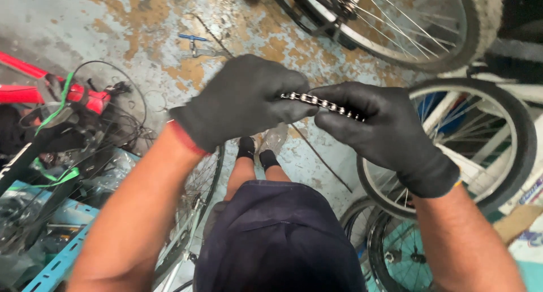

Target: Using a chain breaker tool to remove a link from a bicycle chain

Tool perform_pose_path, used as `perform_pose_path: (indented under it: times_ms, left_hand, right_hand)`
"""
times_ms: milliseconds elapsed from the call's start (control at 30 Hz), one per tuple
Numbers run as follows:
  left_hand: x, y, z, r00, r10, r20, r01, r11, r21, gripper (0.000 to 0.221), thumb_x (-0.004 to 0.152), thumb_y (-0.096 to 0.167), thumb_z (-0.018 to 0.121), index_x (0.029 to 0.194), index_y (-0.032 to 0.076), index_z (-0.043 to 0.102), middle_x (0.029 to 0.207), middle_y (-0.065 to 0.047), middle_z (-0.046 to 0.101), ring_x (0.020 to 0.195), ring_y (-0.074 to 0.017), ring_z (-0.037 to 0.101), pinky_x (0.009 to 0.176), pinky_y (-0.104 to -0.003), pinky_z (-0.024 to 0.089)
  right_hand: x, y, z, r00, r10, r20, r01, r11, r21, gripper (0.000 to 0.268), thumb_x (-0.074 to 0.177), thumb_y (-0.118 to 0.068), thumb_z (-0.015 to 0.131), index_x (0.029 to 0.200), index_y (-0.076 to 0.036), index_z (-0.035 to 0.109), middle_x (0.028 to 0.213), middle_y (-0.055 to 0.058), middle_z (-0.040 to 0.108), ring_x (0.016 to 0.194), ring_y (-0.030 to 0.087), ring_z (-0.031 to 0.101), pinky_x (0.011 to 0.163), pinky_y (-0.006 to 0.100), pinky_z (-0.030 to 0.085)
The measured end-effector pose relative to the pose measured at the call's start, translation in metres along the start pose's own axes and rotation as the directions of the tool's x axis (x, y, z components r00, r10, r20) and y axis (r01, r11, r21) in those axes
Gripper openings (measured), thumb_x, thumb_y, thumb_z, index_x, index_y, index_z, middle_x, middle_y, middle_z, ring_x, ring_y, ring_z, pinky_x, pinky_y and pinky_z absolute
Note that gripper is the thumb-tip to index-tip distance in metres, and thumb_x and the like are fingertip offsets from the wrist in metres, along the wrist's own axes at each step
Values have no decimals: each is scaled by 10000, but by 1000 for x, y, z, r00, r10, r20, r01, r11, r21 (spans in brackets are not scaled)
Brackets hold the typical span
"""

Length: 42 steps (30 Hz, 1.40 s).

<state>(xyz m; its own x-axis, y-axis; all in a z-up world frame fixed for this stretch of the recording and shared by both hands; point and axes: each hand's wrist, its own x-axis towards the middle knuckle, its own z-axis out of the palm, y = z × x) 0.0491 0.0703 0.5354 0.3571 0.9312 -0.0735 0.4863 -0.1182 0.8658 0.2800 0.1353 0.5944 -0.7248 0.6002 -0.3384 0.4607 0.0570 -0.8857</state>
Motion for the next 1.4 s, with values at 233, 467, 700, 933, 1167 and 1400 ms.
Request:
perform_pose_path:
  times_ms: [233, 467, 700, 933, 1167, 1400]
  left_hand:
    - [-4, 78, -43, 973, 220, -73, -209, 968, 136, 339, 1055, 483, 546, 951, 230, 746, 739, 43, 648, 699, -155, 643, 540, -340, 376]
    - [-29, 77, -76, 973, 140, -186, -120, 987, 111, 220, 1123, 330, 570, 1043, 181, 710, 813, -17, 582, 761, -197, 572, 715, -358, 390]
    - [-57, 48, -92, 894, -122, -431, 129, 992, -14, 50, 1222, 142, 687, 1186, 127, 656, 1042, -41, 608, 968, -183, 593, 899, -341, 460]
    - [-58, 21, -79, 720, -326, -613, 326, 938, -116, 193, 1302, -5, 789, 1300, 81, 616, 1225, -60, 630, 1133, -172, 609, 1046, -324, 513]
    - [-36, -15, -70, 850, -172, -498, 204, 979, 10, 108, 1084, -7, 850, 1106, -9, 745, 1007, -111, 725, 926, -174, 652, 831, -322, 520]
    - [-14, -4, -81, 947, -7, -321, 74, 978, 196, 147, 1023, 138, 853, 1032, 32, 752, 820, -66, 713, 695, -162, 620, 642, -328, 445]
  right_hand:
    - [-60, 108, -18, 992, -37, -122, 21, 991, -128, 265, 867, -49, 858, 1104, -29, 743, 1003, 93, 784, 827, 155, 725, 739, 265, 568]
    - [-87, 222, -1, 912, 205, -355, -199, 979, 54, 188, 940, -30, 814, 1113, -87, 768, 1013, 23, 759, 946, 96, 672, 834, 258, 541]
    - [-126, 309, -16, 753, 389, -531, -448, 894, 20, 257, 955, -47, 773, 1185, -161, 775, 935, 117, 751, 910, 262, 723, 895, 364, 546]
    - [-132, 267, -33, 683, 574, -451, -540, 813, 216, 281, 1018, -48, 600, 1267, -139, 694, 1040, 63, 740, 954, 173, 729, 893, 313, 570]
    - [-144, 300, -27, 696, 503, -513, -446, 862, 240, 282, 1019, -65, 595, 1283, -91, 692, 1017, 88, 718, 878, 179, 675, 857, 301, 541]
    - [-101, 211, -22, 637, 750, -177, -701, 659, 271, 340, 1003, -128, 674, 1339, -126, 725, 923, 159, 759, 825, 224, 679, 801, 346, 549]
